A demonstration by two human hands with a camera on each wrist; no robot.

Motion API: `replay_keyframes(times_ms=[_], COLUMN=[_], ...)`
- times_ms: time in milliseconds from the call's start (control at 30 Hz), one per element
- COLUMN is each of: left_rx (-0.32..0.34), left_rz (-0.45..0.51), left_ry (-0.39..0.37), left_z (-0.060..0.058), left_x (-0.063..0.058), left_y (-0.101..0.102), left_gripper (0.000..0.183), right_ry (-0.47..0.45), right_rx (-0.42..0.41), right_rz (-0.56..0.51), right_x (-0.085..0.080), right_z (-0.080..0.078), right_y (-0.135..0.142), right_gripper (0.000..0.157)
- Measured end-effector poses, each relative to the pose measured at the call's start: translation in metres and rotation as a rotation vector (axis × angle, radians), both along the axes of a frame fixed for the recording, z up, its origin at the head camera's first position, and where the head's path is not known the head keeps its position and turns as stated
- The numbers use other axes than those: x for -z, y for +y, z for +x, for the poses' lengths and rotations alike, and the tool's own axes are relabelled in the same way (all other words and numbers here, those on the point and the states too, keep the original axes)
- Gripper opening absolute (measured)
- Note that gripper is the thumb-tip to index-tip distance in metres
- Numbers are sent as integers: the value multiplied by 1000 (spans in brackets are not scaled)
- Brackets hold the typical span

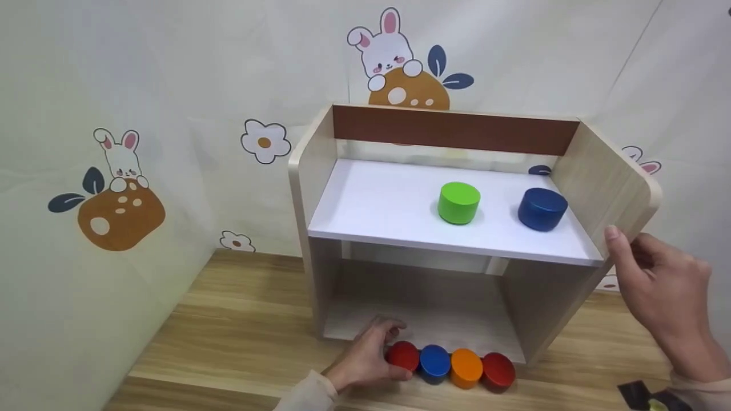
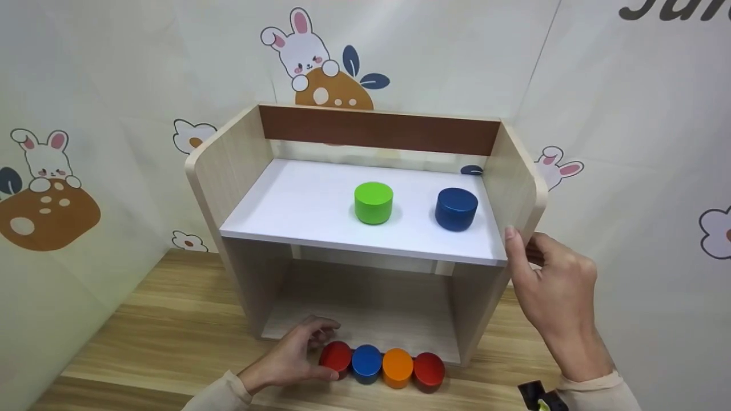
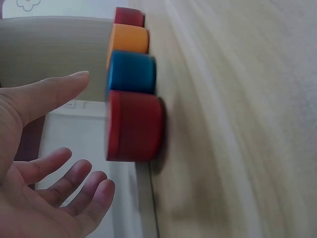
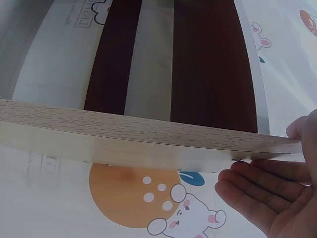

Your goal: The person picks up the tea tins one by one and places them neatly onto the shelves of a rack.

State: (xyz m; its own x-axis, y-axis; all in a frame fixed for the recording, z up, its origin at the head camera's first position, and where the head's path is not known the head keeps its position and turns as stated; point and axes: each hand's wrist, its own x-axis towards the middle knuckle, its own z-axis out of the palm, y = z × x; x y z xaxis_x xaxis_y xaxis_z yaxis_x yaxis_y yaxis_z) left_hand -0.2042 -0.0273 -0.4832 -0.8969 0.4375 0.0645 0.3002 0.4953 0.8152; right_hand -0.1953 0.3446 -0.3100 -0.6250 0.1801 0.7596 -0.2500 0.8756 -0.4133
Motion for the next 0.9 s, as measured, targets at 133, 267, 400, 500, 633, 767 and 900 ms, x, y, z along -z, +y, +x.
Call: replay_keyframes(times_ms=[133, 267, 400, 500, 633, 767, 900], left_rx=[2, 10, 0, -13, -31, -48, -56], left_rz=[-26, -40, -43, -40, -31, -22, -22], left_ry=[-1, 10, -6, -32, -53, -57, -54], left_z=[-1, -1, 0, 0, -1, 0, 0], left_x=[5, 10, 14, 16, 19, 20, 21], left_y=[2, 4, 6, 7, 7, 7, 8], left_gripper=[70, 69, 67, 65, 62, 60, 60], right_ry=[-25, -32, -19, -8, -5, -10, -1], right_rx=[8, 13, 10, 8, 8, 13, 13], right_rz=[-6, -5, 9, 13, 9, 7, 11], right_x=[0, 0, 0, 0, 1, 1, 2], right_z=[1, 2, 1, 1, 1, 0, 1], right_y=[0, -1, -1, 0, 0, 0, -1], right_gripper=[36, 37, 38, 37, 37, 38, 38])
